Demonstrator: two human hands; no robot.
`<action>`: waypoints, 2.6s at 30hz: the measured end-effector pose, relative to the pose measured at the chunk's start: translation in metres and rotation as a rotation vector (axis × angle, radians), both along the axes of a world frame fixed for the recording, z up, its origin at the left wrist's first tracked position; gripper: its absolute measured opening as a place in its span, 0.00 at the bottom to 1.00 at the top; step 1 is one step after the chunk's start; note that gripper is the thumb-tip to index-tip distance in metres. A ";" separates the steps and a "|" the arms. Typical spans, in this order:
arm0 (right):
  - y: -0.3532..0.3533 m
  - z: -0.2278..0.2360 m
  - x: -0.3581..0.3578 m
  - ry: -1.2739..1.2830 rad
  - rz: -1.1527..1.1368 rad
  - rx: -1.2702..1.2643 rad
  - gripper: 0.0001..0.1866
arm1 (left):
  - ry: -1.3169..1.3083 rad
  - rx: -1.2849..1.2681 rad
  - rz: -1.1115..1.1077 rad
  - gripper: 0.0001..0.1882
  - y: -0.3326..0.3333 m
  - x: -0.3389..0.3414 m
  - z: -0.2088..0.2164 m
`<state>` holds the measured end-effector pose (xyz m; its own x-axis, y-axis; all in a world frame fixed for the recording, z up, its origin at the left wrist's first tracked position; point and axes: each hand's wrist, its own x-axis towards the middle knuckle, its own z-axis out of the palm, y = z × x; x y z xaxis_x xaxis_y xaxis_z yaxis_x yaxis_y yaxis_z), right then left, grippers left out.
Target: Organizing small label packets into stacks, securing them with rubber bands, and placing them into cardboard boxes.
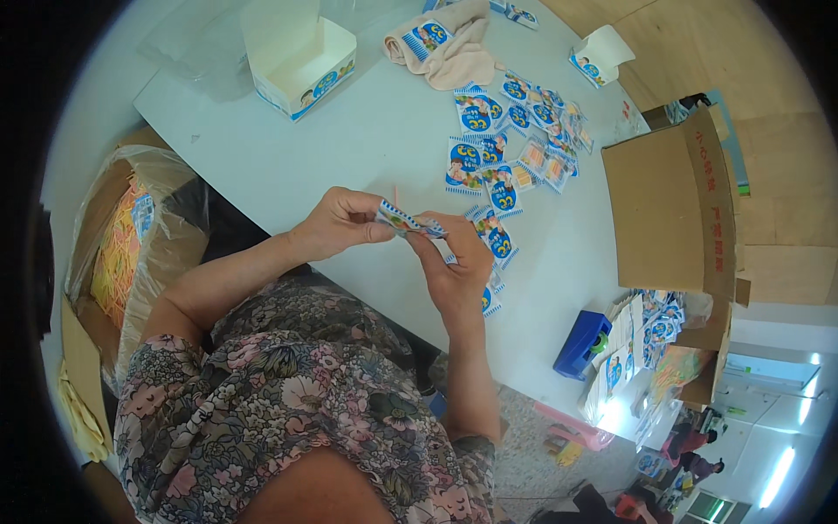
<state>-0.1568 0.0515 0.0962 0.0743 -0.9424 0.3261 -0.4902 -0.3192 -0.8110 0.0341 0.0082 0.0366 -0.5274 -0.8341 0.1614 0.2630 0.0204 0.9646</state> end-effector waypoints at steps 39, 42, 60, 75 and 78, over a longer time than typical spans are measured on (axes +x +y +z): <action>-0.017 0.006 0.007 -0.422 0.055 0.271 0.17 | -0.149 -0.193 0.046 0.08 0.007 0.035 -0.051; -0.008 0.002 0.011 -0.378 0.095 0.184 0.18 | -0.147 -0.191 0.051 0.08 0.007 0.034 -0.049; -0.007 -0.012 0.011 0.064 0.105 -0.199 0.08 | -0.157 -0.150 0.043 0.10 0.008 0.033 -0.048; -0.009 -0.020 0.021 0.349 0.257 -0.199 0.11 | -0.261 -0.169 0.068 0.08 0.003 0.037 -0.042; -0.002 -0.018 0.022 -0.041 0.087 -0.120 0.13 | -0.182 -0.119 0.121 0.07 0.003 0.035 -0.023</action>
<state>-0.1347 0.0491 0.0784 0.1381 -0.8871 0.4404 -0.4238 -0.4548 -0.7833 0.0686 0.0116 0.0138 -0.4543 -0.8737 0.1739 0.0739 0.1577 0.9847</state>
